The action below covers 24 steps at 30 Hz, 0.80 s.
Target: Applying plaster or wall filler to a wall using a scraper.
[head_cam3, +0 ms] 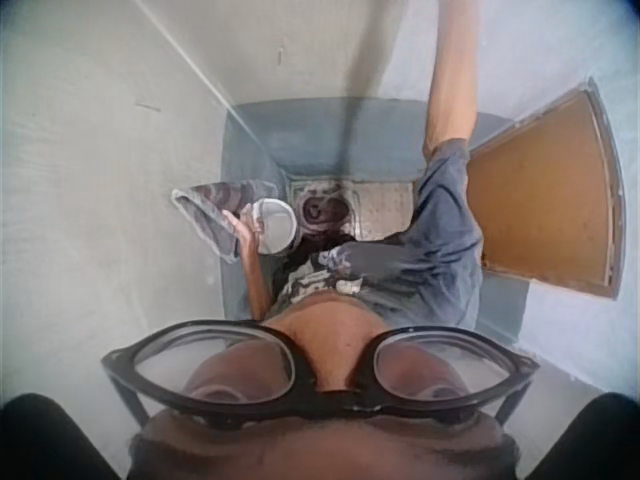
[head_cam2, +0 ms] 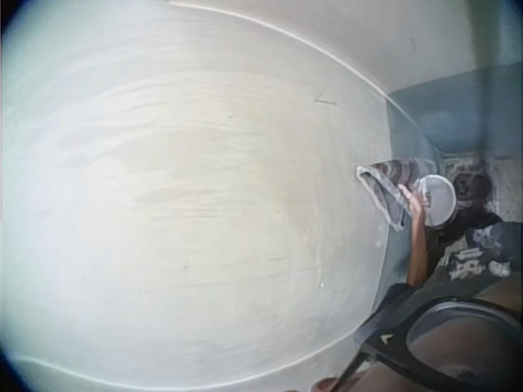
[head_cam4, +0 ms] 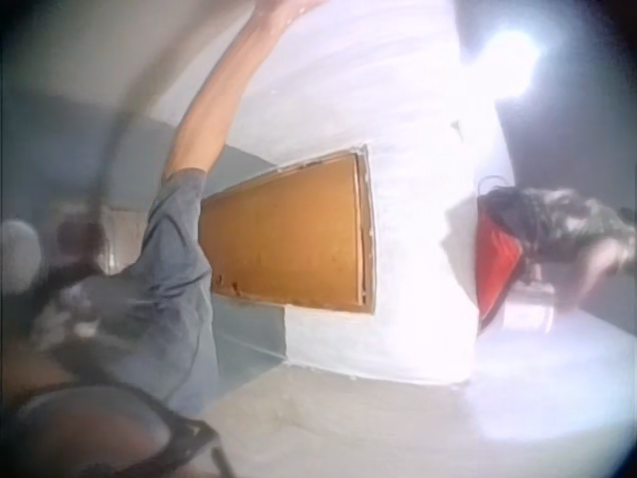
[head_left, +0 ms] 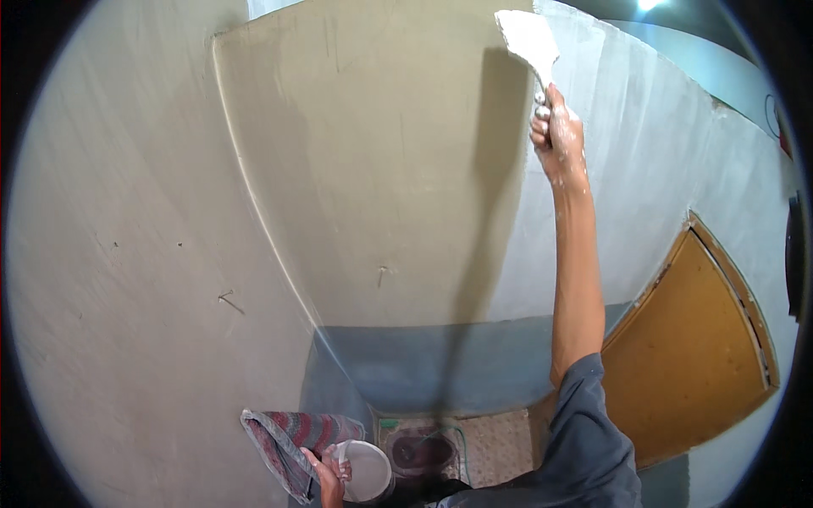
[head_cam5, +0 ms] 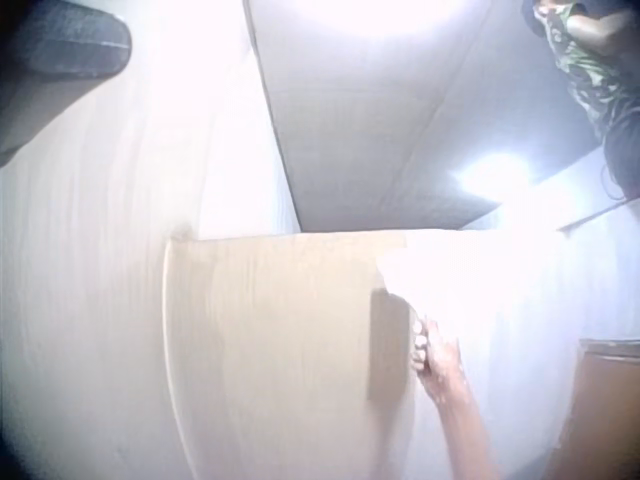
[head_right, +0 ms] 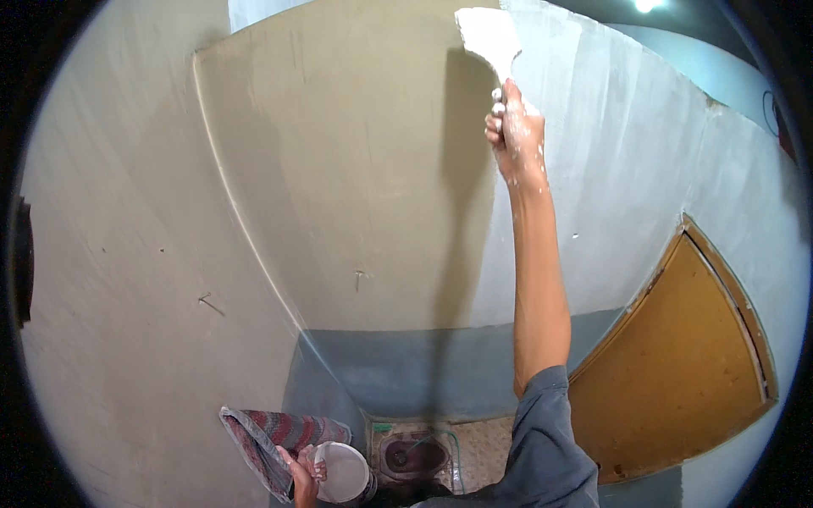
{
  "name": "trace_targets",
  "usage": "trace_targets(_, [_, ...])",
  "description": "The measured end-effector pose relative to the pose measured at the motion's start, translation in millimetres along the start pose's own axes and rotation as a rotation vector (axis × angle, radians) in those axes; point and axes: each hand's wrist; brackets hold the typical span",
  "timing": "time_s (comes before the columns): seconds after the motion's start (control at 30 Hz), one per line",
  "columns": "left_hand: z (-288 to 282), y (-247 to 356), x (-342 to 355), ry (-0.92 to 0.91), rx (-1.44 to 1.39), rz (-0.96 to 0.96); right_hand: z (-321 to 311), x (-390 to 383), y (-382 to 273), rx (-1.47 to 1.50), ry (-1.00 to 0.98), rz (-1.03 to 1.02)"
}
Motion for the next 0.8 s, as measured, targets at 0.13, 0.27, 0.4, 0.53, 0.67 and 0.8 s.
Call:
trace_targets(0.13, [-14.5, -3.4, -3.7, 0.007, -0.008, -0.012, 8.0, 25.5, -9.7, 0.02, -0.008, -0.017])
trace_targets(0.27, [-16.0, -3.9, -7.3, 0.058, -0.015, -0.008, 15.1, 30.7, -11.8, 0.011, 0.026, -0.011])
trace_targets(0.4, [-29.9, -13.5, 2.7, 0.035, -0.067, 0.015, 16.8, 36.0, -7.7, 0.009, 0.021, -0.017])
trace_targets(0.53, [-33.6, -19.3, 6.6, 0.051, -0.076, -0.015, 20.8, 40.6, -6.0, 0.03, 0.041, -0.028])
trace_targets(0.67, [-21.9, -22.9, 1.5, 0.045, 0.034, 0.054, 21.3, 49.7, -3.3, 0.003, 0.052, -0.057])
trace_targets(0.8, [-84.6, -54.8, 41.2, -0.041, -0.001, -0.007, 28.5, 52.5, -6.1, -0.02, 0.057, 0.048])
Point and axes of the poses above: each hand's wrist, its own x-axis towards the middle knuckle, its own z-axis out of the palm, y = z × x, and after that the axes turned 1 degree about -x, right-handed
